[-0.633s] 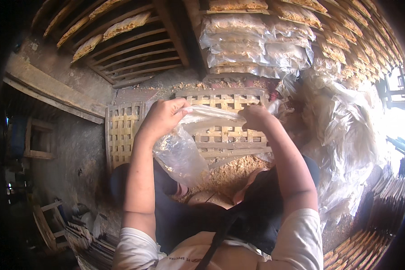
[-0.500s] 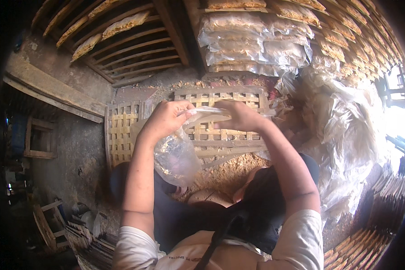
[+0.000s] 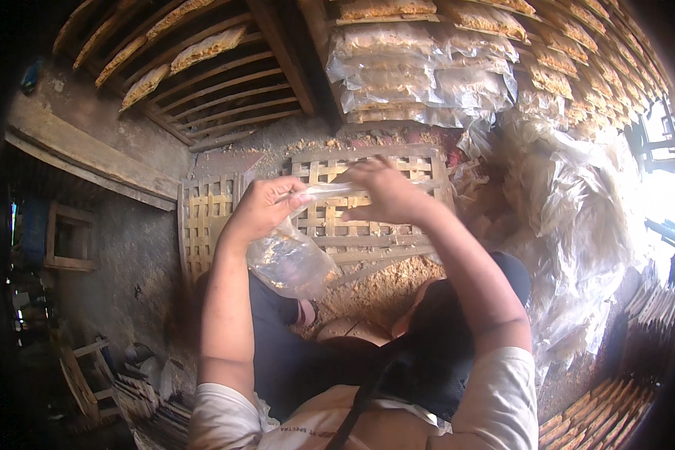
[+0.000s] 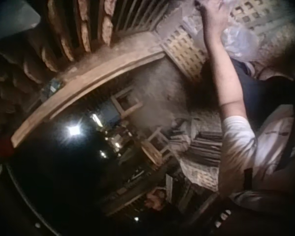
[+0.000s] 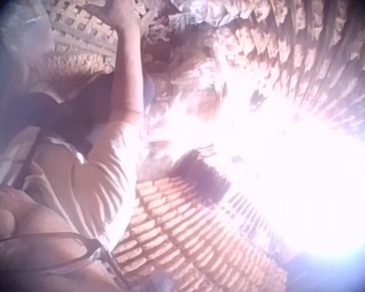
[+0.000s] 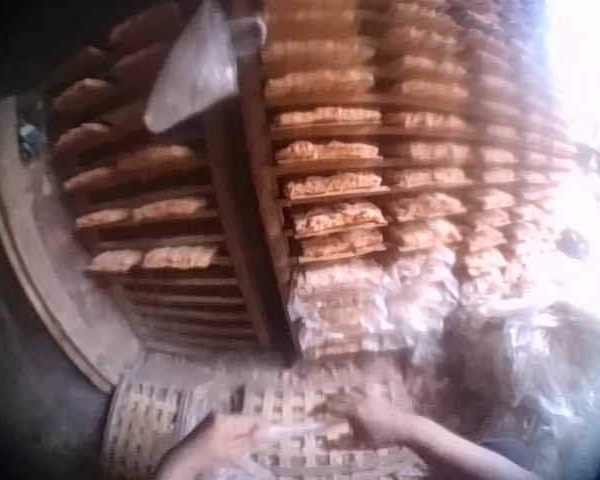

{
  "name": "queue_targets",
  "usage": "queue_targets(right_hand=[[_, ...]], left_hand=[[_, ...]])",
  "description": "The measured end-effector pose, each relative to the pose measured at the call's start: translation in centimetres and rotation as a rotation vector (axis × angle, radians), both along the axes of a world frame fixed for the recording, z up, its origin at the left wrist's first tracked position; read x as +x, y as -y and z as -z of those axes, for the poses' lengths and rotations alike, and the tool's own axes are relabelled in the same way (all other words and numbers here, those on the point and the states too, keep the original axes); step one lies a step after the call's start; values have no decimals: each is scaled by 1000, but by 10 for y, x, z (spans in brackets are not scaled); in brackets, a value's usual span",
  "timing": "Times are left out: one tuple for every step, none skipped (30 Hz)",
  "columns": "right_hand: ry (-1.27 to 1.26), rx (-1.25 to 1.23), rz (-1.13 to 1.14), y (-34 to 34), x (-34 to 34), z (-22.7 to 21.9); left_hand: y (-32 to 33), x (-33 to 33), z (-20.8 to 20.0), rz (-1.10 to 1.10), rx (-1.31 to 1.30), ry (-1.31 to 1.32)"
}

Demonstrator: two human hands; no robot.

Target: The person sits on the floor and assembles a wooden lattice panel by hand, aligning and interlocking slats. The person then places the completed lattice into a plastic bag and sets it aside.

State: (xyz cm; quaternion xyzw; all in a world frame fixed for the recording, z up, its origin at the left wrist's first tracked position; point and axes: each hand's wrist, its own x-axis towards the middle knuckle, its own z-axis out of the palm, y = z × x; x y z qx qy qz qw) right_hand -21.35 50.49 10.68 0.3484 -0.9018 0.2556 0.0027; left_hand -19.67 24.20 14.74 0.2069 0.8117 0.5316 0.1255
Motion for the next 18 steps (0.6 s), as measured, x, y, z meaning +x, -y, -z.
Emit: queue_targets(right_hand=[[-22,-25,-42,13,2,7],[78,178,-41,18,-1,1],[18,320,-37,16,-8,11],[142,444,57,10,-14,14],[258,566,149,3,-24,14],[225,638,197,-23,-38,30],[194,714,248,-53,-49,44],[208,598,301,-69,-50,34],[221,483,350,-81,-48,17],[219,325,358,-94,-45,7],[215,164,362,-101,-42,-1],[223,106,332,-96,-41,-10],[214,36,232,-91,-39,-19],[211,-28,138,-82,-33,-30],[207,-101,41,-69,-28,-36],[155,-129,7,-62,-21,-39],[122,-114,-16,-51,-13,-46],[84,-123,-29,-42,-10,-55]], left_hand=[[-2,1,-2,1,-7,-12],[-3,1,-7,4,-15,-31],[-4,1,-11,8,-22,-50],[1,1,-13,-20,-71,-77],[9,1,-17,-62,-71,-52],[15,-1,-18,-98,-65,-29],[21,-5,-20,-130,-53,-5],[31,-6,-25,-189,-191,62],[38,-7,-26,-237,-313,82],[39,-10,-25,-276,-428,101],[41,-12,-24,-316,-546,121],[43,-11,-12,-308,-394,137],[38,-10,2,-271,-426,-185],[10,-7,11,-223,-445,-501],[-12,-1,11,-163,-414,-620],[-38,3,15,-97,-367,-742],[-47,4,19,-36,-341,-552],[-56,5,20,3,-324,-367]])
